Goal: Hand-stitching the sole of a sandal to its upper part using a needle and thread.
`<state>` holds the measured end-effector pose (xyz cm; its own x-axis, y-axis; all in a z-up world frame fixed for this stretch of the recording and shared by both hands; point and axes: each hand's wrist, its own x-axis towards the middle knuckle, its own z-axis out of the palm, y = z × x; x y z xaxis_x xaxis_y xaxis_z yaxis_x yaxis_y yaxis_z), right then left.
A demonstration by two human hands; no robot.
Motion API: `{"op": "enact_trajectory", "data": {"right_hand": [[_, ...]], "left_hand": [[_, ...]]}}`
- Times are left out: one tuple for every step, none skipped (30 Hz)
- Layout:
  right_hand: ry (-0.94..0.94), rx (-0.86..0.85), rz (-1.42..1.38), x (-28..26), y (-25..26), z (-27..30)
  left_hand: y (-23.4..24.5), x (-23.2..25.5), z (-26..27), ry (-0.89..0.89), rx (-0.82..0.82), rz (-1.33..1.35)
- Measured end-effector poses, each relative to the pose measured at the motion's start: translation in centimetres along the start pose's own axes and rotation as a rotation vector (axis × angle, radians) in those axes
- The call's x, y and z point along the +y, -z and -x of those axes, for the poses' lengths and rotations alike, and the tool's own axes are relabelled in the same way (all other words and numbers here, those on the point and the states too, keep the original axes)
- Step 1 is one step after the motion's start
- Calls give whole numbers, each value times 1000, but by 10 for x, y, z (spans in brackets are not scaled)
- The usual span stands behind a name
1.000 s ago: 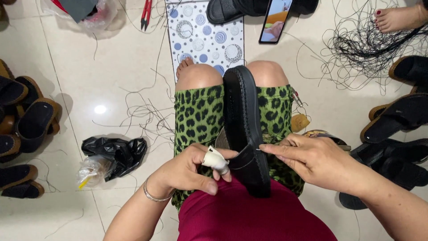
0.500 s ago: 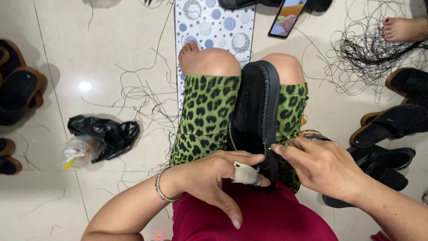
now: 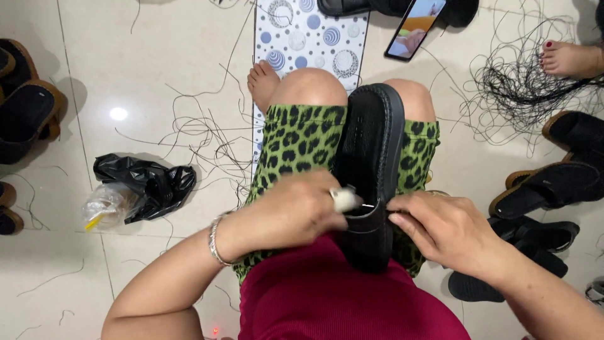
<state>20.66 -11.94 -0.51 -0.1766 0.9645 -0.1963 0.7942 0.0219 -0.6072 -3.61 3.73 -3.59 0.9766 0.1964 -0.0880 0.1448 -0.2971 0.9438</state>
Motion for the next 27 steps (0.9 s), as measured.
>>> {"op": "enact_trajectory", "data": {"right_hand": [[-16, 9, 6, 1, 0, 1], [-16, 16, 7, 1, -1, 2], [-20, 33, 18, 2, -2, 2], [-30, 45, 24, 1, -4, 5], [-35, 46, 22, 1, -4, 3], [-28, 55, 12, 0, -3, 2], [-20, 64, 2, -1, -2, 1], [-27, 61, 2, 2, -7, 5], [-18, 91, 1, 4, -11, 9], [-6, 124, 2, 8, -14, 12], [-11, 123, 5, 6, -16, 14], [-32, 149, 1, 5, -19, 15], [-53, 174, -2, 4, -22, 17], [-57, 175, -8, -2, -17, 15], [-27, 171, 48, -8, -12, 12], [4, 175, 104, -13, -7, 9], [2, 182, 100, -11, -1, 12], [-4, 103, 145, -9, 5, 16], [-10, 24, 189, -8, 11, 21], [-13, 26, 194, 1, 25, 27], [-74, -190, 254, 9, 39, 34], [-133, -415, 313, 17, 54, 41], [-132, -422, 317, 32, 60, 60], [-294, -354, 90, 45, 66, 79], [-454, -282, -137, 58, 75, 99], [-438, -252, -123, 56, 63, 101], [-439, -174, -363, 53, 53, 103]], "left_hand": [[0, -9, 1, -84, 167, -322], [7, -8, 1, -88, 165, -327], [14, -6, 0, -49, 128, -190], [19, -4, 2, -7, 86, -46], [15, -6, 0, -7, 79, -44], [9, -8, -2, -19, -6, 485], [3, -10, -3, -26, -96, 1012], [-7, -16, -7, -26, -100, 1019], [-17, -21, -10, -17, -18, 986], [-25, -26, -15, -10, 63, 949], [-23, -19, -18, -13, 59, 953], [-21, -12, -21, 37, 137, 575], [-19, -5, -24, 86, 208, 195], [-18, -4, -25, 90, 202, 196], [-17, -3, -26, 64, 132, 295], [-15, -2, -27, 36, 60, 387], [-16, 0, -29, 38, 53, 382], [-18, 2, -30, 39, 36, 390], [-20, 4, -31, 41, 19, 399], [-20, 6, -31, 35, 18, 399], [-20, 8, -31, 50, 46, 375], [-22, 11, -30, 70, 81, 357], [-22, 5, -27, 68, 86, 363], [-22, 1, -23, 86, 166, 322], [-22, -1, -18, 103, 246, 280], [-14, 7, -12, 81, 253, 251], [-6, 16, -5, 50, 430, 158]]}}
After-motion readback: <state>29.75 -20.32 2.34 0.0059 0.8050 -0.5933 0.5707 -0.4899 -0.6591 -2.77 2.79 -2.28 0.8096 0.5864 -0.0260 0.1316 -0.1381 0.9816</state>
